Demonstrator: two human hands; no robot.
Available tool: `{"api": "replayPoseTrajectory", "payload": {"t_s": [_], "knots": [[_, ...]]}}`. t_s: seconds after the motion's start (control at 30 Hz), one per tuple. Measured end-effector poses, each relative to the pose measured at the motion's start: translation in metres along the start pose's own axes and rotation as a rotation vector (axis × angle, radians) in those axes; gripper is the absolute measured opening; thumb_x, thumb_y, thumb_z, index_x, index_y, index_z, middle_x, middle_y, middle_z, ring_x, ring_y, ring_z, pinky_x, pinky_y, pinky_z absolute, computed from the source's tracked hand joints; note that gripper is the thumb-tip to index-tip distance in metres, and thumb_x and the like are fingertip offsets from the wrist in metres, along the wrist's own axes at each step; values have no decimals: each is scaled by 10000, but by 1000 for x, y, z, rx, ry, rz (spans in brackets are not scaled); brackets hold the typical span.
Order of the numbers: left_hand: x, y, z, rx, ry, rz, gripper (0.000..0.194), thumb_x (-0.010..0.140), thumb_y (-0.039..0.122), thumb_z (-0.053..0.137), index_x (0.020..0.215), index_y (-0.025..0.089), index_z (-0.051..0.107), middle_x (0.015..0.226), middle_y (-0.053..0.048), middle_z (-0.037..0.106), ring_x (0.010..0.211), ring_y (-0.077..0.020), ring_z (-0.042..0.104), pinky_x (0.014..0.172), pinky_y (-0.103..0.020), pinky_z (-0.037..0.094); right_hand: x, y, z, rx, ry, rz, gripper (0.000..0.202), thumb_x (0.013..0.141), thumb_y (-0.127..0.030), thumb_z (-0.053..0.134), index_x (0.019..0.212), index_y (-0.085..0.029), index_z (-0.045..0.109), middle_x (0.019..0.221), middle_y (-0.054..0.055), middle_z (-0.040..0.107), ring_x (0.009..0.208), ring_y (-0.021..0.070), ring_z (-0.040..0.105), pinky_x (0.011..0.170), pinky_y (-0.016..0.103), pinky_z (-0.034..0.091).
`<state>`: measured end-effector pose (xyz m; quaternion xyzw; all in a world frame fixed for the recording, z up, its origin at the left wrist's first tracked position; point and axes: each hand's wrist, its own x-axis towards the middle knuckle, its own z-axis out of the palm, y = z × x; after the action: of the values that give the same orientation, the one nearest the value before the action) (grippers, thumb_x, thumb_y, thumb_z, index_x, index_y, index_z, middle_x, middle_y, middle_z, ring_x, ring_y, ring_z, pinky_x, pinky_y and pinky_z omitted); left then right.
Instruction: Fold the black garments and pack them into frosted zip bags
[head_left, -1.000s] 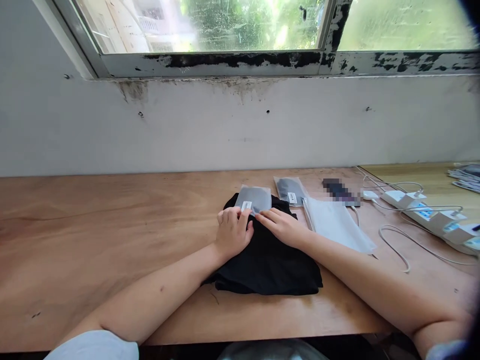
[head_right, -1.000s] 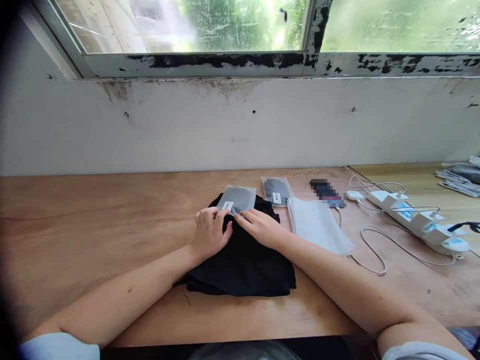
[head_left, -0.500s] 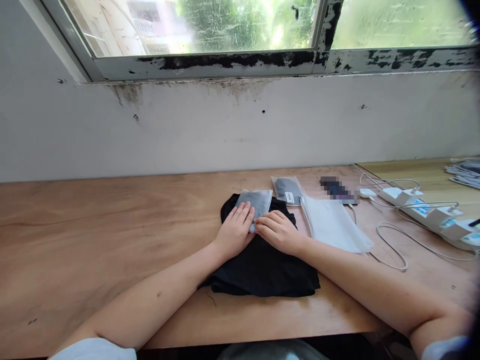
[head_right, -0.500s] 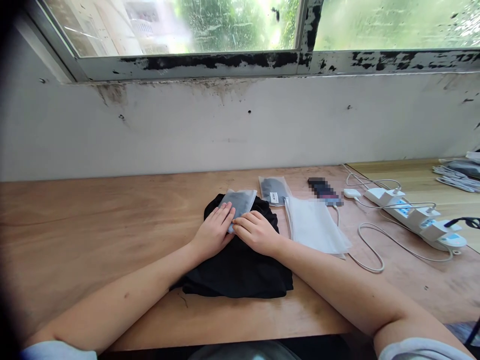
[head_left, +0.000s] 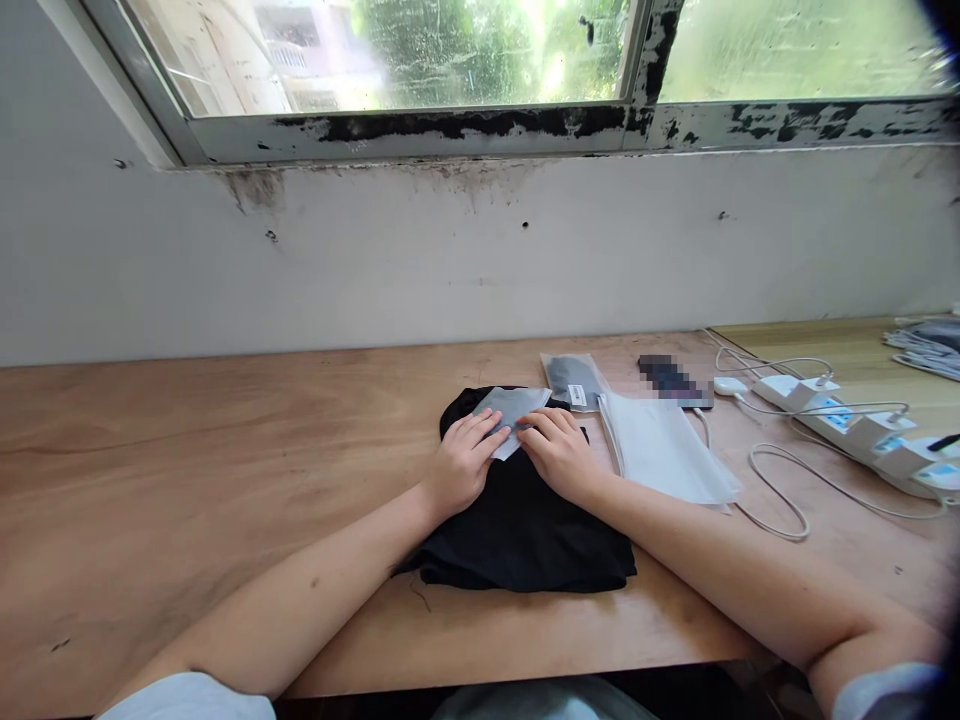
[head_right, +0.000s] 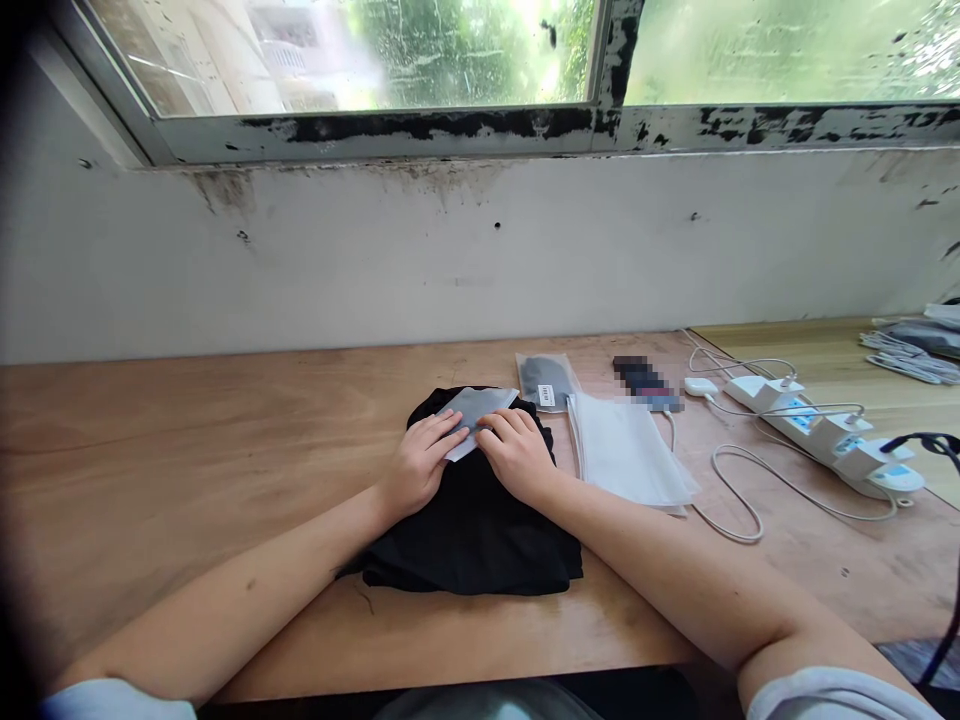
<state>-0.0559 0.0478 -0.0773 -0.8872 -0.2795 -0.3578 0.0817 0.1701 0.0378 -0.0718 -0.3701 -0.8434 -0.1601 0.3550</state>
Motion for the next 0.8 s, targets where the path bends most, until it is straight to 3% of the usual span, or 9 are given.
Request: {"api": "replayPoseTrajectory", "payload": {"t_s": [0.1, 0.33, 0.47, 0.67, 0.8], "knots": [[0, 0, -6, -77, 100, 5, 385, 1002, 166, 425, 1337, 248, 596, 1383, -105, 612, 1342, -251, 517, 1074, -491, 432, 1, 1, 0, 20, -6, 47, 129, 988, -180, 525, 958, -217, 646, 1145, 79, 683, 1077, 244, 591, 967, 410, 456], [2, -8, -14, -150, 335, -194, 278, 1032, 261, 423, 1073, 254, 698, 1397, -76, 592, 1375, -267, 469, 1118, -534, 368, 0, 8, 7, 87, -23, 194, 127, 1016, -211, 485, 1012, -203, 611, 1188, 104, 684, 1110, 253, 629, 946, 402, 493], [2, -10, -13, -239, 388, -236, 328, 1052, 326, 380, 1089, 248, 697, 1361, -82, 603, 1351, -258, 493, 1125, -529, 384, 0, 9, 8, 107, -72, 249, 136, 1027, -209, 450, 1020, -214, 586, 1188, 103, 690, 1096, 253, 652, 908, 391, 518], [2, -12, -9, -315, 490, -367, 375, 1056, 375, 371, 1212, 230, 679, 1442, -124, 506, 1320, -256, 510, 1070, -469, 450, -1, 10, 11, 94, -97, 327, 140, 1035, -204, 409, 1005, -221, 545, 1216, 126, 671, 1069, 253, 663, 810, 369, 546], [3, -12, -10, -299, 516, -429, 375, 1056, 386, 366, 1190, 223, 675, 1406, -131, 515, 1354, -262, 472, 1118, -479, 399, -4, 14, 16, 127, -66, 327, 126, 1026, -196, 420, 970, -224, 529, 1174, 124, 677, 1054, 254, 657, 841, 386, 543]]}}
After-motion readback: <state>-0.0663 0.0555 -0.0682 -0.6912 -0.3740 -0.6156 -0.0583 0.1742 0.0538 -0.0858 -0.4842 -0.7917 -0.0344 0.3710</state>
